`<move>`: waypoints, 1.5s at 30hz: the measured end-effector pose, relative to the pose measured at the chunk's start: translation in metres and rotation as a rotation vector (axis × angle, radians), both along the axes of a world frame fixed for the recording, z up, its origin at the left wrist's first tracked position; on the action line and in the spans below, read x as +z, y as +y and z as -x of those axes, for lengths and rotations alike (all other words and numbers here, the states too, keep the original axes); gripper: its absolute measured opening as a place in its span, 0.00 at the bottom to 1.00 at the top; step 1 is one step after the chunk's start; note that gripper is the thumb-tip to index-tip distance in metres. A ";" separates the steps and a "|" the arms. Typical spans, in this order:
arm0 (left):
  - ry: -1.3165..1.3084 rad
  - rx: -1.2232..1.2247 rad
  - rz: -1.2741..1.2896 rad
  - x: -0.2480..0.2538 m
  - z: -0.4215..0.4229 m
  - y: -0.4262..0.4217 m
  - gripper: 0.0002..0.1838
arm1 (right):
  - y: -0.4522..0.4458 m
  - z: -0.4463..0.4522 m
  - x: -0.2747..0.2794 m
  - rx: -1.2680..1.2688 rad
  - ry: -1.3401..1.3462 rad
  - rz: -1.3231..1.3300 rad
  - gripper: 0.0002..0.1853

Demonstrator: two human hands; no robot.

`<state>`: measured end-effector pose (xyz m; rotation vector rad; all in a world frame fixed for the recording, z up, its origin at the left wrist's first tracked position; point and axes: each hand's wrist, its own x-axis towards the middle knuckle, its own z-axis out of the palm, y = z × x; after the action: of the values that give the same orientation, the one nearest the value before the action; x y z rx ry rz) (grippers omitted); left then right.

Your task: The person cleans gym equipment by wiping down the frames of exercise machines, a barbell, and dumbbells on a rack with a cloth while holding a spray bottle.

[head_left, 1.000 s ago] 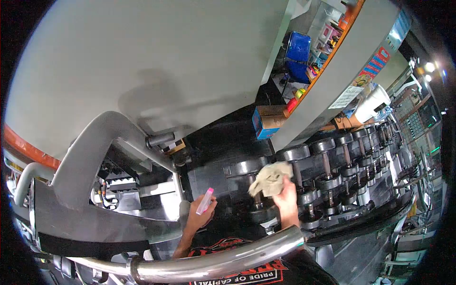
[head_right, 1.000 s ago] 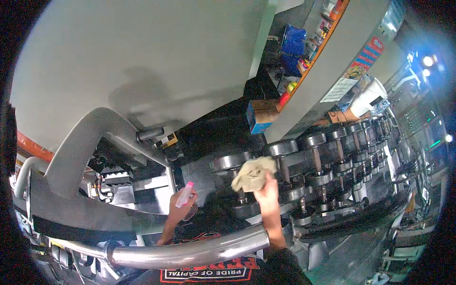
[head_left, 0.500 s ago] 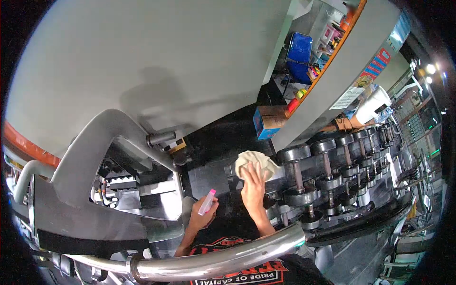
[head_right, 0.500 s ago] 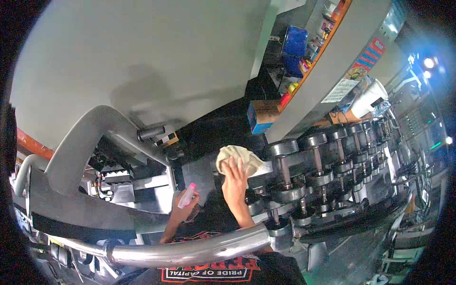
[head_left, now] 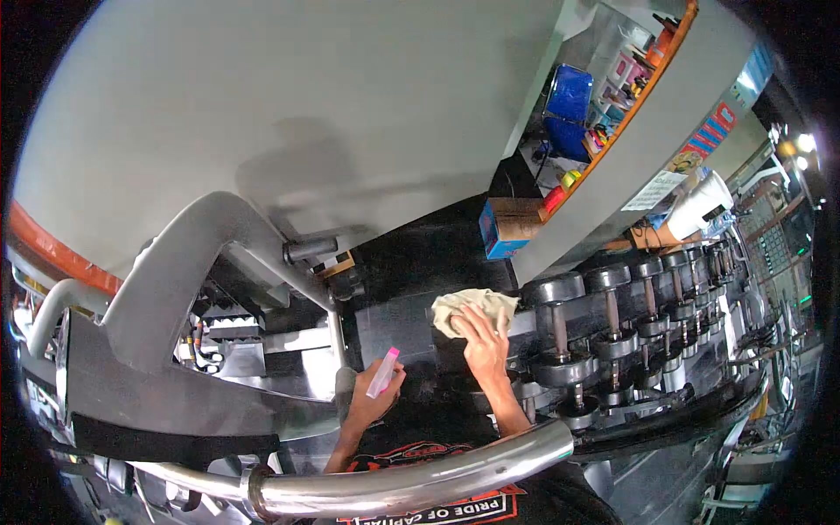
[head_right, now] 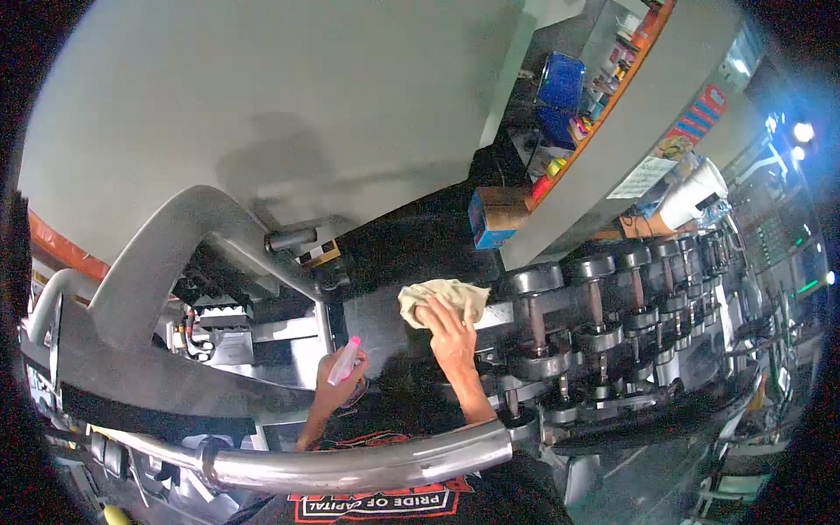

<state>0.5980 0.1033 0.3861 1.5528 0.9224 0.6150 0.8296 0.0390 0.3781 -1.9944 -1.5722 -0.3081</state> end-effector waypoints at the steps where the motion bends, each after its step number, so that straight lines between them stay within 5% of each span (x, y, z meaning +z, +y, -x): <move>1: -0.030 -0.002 -0.002 0.002 0.000 -0.001 0.08 | 0.000 -0.005 -0.005 -0.042 0.020 -0.046 0.16; 5: -0.099 -0.021 0.006 -0.006 0.002 -0.004 0.08 | -0.006 -0.039 -0.009 -0.269 0.133 -0.149 0.18; 7: -0.120 -0.048 -0.017 -0.014 0.001 -0.006 0.08 | -0.009 -0.059 -0.020 -0.495 0.595 -0.032 0.17; 11: -0.138 -0.130 0.002 -0.017 -0.006 -0.008 0.09 | -0.013 -0.057 0.007 -0.444 0.767 0.035 0.17; 15: -0.071 -0.158 0.096 -0.013 -0.020 -0.008 0.09 | -0.019 -0.020 0.008 -0.044 0.401 -0.119 0.15; 19: -0.096 -0.202 -0.069 -0.012 -0.028 -0.006 0.08 | -0.043 -0.013 0.018 0.122 0.373 0.027 0.17; 23: -0.074 -0.221 0.070 -0.001 -0.031 -0.003 0.08 | -0.065 -0.018 -0.002 0.066 0.368 0.115 0.17; 26: -0.048 -0.217 0.056 -0.013 -0.032 -0.002 0.07 | -0.064 -0.012 0.001 -0.150 0.696 0.315 0.15; 33: 0.000 -0.249 0.084 -0.021 -0.032 -0.002 0.07 | -0.056 -0.006 0.001 0.078 0.205 0.386 0.18; 39: -0.093 -0.274 0.033 -0.014 -0.031 -0.002 0.08 | -0.081 -0.024 0.034 0.226 0.251 0.644 0.12; 41: -0.022 -0.251 0.101 -0.010 -0.029 -0.002 0.07 | -0.074 -0.037 0.063 0.056 0.413 0.966 0.11; 45: -0.004 -0.206 0.106 -0.006 -0.022 0.001 0.07 | -0.047 -0.034 0.079 -0.143 0.323 0.680 0.10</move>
<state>0.6205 0.1041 0.3805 1.5273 0.7671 0.4158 0.8635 -0.0076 0.4567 -2.4991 -1.4357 0.5487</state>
